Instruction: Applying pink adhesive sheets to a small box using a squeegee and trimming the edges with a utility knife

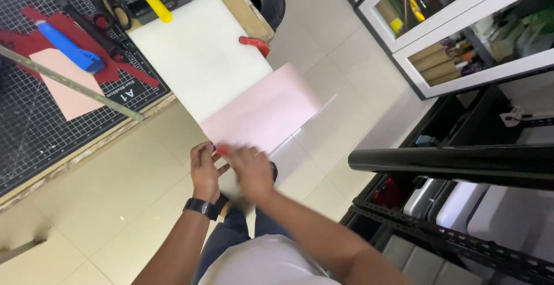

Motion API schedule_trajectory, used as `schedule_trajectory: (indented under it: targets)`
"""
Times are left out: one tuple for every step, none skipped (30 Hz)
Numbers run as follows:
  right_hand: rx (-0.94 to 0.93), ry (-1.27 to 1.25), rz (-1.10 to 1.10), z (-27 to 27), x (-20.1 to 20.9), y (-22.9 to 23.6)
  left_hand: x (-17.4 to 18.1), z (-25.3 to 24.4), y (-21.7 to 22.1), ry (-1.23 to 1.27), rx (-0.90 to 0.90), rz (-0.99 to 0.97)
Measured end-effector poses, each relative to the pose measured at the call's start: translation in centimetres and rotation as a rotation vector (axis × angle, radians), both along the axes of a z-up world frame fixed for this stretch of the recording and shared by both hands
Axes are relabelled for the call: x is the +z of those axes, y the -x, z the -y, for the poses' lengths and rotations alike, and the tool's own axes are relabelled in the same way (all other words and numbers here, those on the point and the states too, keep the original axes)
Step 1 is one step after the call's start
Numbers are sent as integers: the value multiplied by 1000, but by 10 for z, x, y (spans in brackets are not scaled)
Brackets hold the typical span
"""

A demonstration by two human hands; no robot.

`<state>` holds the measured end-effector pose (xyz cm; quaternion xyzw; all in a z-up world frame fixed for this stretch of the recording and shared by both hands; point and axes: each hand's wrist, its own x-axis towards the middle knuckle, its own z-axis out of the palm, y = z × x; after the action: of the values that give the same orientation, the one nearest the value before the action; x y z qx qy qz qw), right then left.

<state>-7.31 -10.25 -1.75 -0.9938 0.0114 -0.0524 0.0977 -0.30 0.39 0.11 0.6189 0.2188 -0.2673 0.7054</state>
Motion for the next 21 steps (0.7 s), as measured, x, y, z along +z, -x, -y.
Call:
schedule_trajectory:
  targets:
    - [1, 5, 4, 41, 12, -18, 0, 2, -2, 5, 1, 4]
    - [-320, 10, -149, 82, 25, -35, -1, 4, -4, 24, -9, -3]
    - [-635, 8, -315, 116, 37, -46, 0, -1, 3, 32, -13, -21]
    - [-628, 7, -324, 138, 17, -43, 2, -1, 5, 27, -7, -29]
    - [-712, 85, -74, 162, -2, -42, 4, 0, 4, 25, -3, -12]
    - [-788, 163, 180, 186, -21, -40, 7, 1, 3, 22, 0, 6]
    - [-786, 168, 200, 149, 0, -44, 9, 2, 0, 35, 2, 22]
    - [-665, 73, 27, 108, 16, -38, 11, 4, -3, -11, -24, 16]
    - [-539, -27, -163, 60, 28, -8, 12, 0, 4, -70, -51, -6]
    - [-539, -28, -162, 68, 16, -6, 10, 1, 1, -71, -51, -5]
    - [-445, 1, -65, 74, 2, 1, 8, 1, 1, -78, -73, 23]
    - [-349, 29, 30, 80, -11, 8, 4, 2, 2, -84, -94, 51]
    - [-346, 30, 29, 120, -20, -1, 2, 4, 1, -83, -91, 50]
    - [-484, 127, 141, 160, -27, -10, 1, 6, 2, -88, -83, 81]
    - [-625, 220, 247, 196, -36, -15, 0, 5, 3, -97, -80, 108]
    - [-627, 218, 240, 175, -45, -2, -6, -2, 11, -101, -82, 102]
    - [-636, 168, 240, 164, -50, 0, -11, 1, 8, -104, -72, 98]
    - [-644, 118, 241, 153, -56, 0, -16, 3, 5, -107, -62, 95]
    - [-642, 118, 248, 142, -49, 1, -15, 5, 1, -105, -60, 101]
    - [-543, 110, 218, 131, -44, 3, -14, 8, -3, -116, -58, 106]
    - [-449, 99, 166, 114, -41, 16, -15, 6, 3, -134, -63, 93]
